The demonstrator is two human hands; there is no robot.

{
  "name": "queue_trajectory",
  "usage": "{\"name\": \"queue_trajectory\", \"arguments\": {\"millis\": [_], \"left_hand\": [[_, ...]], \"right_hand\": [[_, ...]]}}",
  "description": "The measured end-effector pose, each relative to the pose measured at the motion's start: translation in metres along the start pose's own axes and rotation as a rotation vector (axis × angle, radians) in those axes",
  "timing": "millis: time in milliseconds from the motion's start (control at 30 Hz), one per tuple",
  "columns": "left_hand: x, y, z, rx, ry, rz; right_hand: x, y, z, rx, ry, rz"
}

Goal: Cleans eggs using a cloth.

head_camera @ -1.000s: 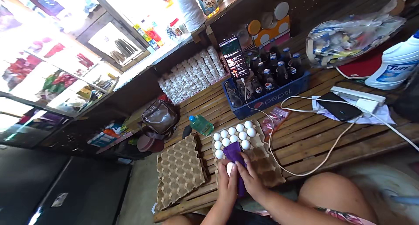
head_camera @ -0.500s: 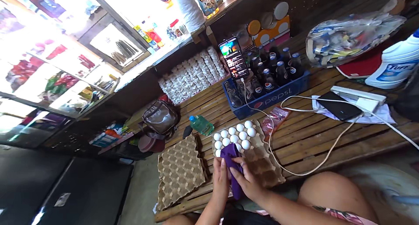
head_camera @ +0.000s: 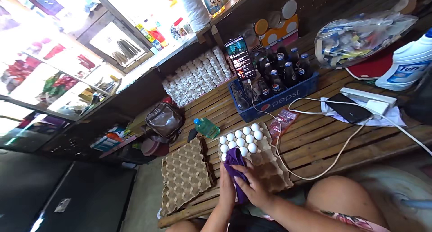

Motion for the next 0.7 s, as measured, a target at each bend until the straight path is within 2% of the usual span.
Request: {"name": "queue_trajectory", "arguments": {"millis": [133,200,267,400,467,600,700], "left_hand": [[-0.008,-0.005,-0.003,-0.033,-0.122,0.247],[-0.011,-0.004,-0.003,0.011,-0.166,0.236],[-0.012,-0.002,-0.002,0.026,-0.156,0.111],[-0.006,0.0,0.002,0.095,-0.008,-0.186],[-0.002,0.001,0.003,0.127,0.054,-0.213],[-0.007,0.003,0.001,0.017,-0.095,0.1],[-0.013,0.008,-0.001,0.064,-0.209,0.044]], "right_hand": [[0.009,0.006,0.002,-0.11,0.074,0.038],[0.014,0.01,0.004,-0.226,0.096,0.159],[0.015,0.012,0.005,-0.282,0.096,0.235],[0.005,0.006,0.001,-0.122,0.031,0.117],[0.0,0.001,-0.001,-0.023,0.001,-0.004],[0.007,0.001,0.002,-0.023,0.022,-0.064],[0.016,0.001,0.007,-0.126,0.05,0.039]]}}
Point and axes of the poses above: each hand's wrist, its own z-axis towards the middle knuckle, its own x-axis out of the back of the hand, y = z × x, the point moved 5 cm from there along z, towards the middle knuckle, and after that the axes turned 14 degrees about -y, right-handed, at the moved point
